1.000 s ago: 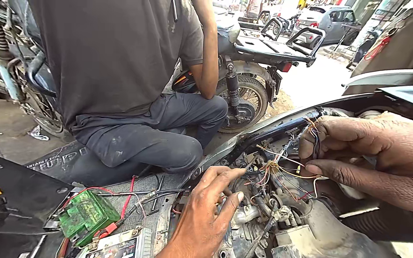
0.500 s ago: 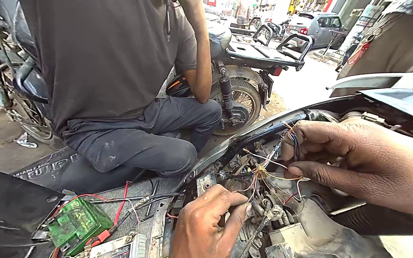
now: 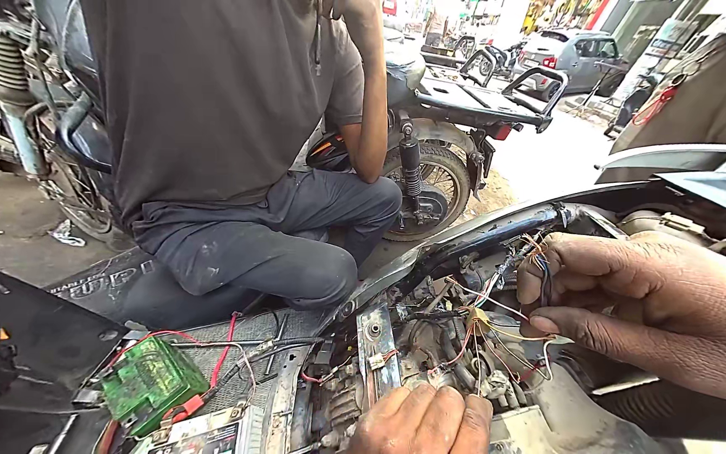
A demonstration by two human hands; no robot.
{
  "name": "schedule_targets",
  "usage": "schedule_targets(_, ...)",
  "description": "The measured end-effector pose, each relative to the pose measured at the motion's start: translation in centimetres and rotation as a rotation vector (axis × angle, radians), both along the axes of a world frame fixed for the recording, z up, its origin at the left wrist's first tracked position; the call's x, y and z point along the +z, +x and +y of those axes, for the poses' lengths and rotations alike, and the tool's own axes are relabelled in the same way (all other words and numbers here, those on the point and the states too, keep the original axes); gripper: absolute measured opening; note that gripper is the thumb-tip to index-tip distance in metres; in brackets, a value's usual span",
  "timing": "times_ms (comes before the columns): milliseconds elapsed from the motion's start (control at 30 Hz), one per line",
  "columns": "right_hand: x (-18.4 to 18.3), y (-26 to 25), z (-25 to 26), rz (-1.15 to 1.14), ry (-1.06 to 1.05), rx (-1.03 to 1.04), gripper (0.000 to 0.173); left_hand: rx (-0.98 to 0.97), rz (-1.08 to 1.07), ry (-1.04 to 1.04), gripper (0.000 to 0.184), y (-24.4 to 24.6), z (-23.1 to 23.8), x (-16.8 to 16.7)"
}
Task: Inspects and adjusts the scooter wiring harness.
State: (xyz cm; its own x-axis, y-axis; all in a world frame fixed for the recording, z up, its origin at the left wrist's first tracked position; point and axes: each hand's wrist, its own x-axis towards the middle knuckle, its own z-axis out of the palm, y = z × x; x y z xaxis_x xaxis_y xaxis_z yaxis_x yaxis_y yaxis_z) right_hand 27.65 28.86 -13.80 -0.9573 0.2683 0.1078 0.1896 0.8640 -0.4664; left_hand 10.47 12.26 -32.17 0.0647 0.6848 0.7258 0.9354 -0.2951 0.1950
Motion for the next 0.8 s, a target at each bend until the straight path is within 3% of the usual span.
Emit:
schedule_targets(533, 0.0, -0.1, 0.0, 0.018, -0.022, -0.007, 0.018, -0.025, 0.026, -0.008, 0.017, -0.3, 0.4, 0.8)
schedule_targets(633, 0.0, -0.2, 0.0, 0.007, -0.060, -0.017, 0.017, -0.007, -0.107, 0.031, 0.015, -1.4, 1.2, 1.7)
schedule_targets(800, -0.2, -0.2, 0.2, -0.051, -0.163, -0.008, 0.019, 0.068, -0.545, -0.068, 0.019, -3.6, 3.1, 2.2)
